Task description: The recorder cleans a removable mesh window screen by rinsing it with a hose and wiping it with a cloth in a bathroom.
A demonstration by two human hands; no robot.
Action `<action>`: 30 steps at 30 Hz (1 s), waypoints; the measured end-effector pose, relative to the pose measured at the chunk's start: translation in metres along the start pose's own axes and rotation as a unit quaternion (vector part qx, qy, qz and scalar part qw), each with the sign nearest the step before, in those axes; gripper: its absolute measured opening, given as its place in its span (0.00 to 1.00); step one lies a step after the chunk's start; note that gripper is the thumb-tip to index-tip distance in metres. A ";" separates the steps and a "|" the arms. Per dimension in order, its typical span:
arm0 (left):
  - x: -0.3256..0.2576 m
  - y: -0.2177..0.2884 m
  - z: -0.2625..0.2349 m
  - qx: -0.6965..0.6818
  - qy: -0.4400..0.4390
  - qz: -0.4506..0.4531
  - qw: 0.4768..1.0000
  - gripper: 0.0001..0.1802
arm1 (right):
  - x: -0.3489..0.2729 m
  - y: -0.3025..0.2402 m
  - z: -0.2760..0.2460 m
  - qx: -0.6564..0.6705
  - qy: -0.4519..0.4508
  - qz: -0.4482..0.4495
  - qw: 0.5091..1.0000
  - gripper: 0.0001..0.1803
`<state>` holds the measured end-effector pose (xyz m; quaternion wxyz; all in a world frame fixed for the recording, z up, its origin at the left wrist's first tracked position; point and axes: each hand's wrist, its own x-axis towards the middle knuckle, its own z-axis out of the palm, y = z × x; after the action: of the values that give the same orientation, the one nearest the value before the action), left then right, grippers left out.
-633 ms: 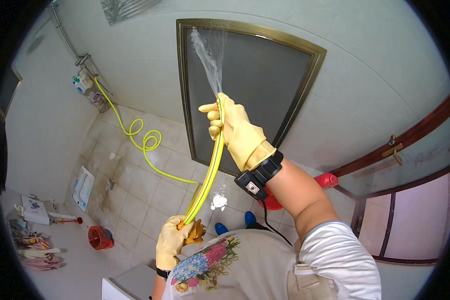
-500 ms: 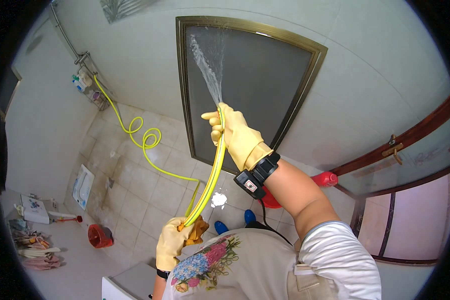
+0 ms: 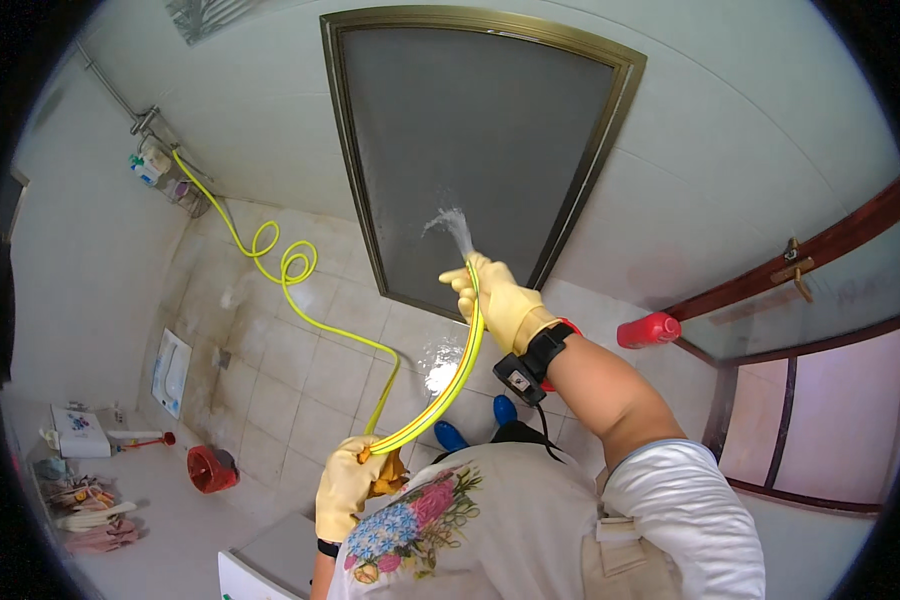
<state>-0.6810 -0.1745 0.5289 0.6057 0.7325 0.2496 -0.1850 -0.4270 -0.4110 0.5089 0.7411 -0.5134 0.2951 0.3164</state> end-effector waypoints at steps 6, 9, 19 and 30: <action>0.017 0.019 0.015 -0.011 -0.036 -0.008 0.999 0.09 | -0.042 -0.052 -0.001 0.038 0.024 -0.123 0.991 0.33; 0.039 -0.007 0.017 -0.028 -0.054 0.023 0.998 0.10 | -0.050 -0.059 -0.008 0.053 0.050 -0.129 0.989 0.33; 0.043 -0.002 0.024 0.132 -0.045 0.105 0.985 0.12 | -0.016 0.001 -0.068 0.076 0.072 0.026 0.994 0.27; 0.051 0.032 0.048 0.001 -0.126 -0.048 0.991 0.10 | -0.049 -0.043 -0.084 0.114 0.124 -0.118 0.979 0.30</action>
<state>-0.6200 -0.2188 0.5156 0.6219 0.6911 0.2059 -0.3053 -0.4338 -0.5102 0.5454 0.7846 -0.4920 0.3560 0.1246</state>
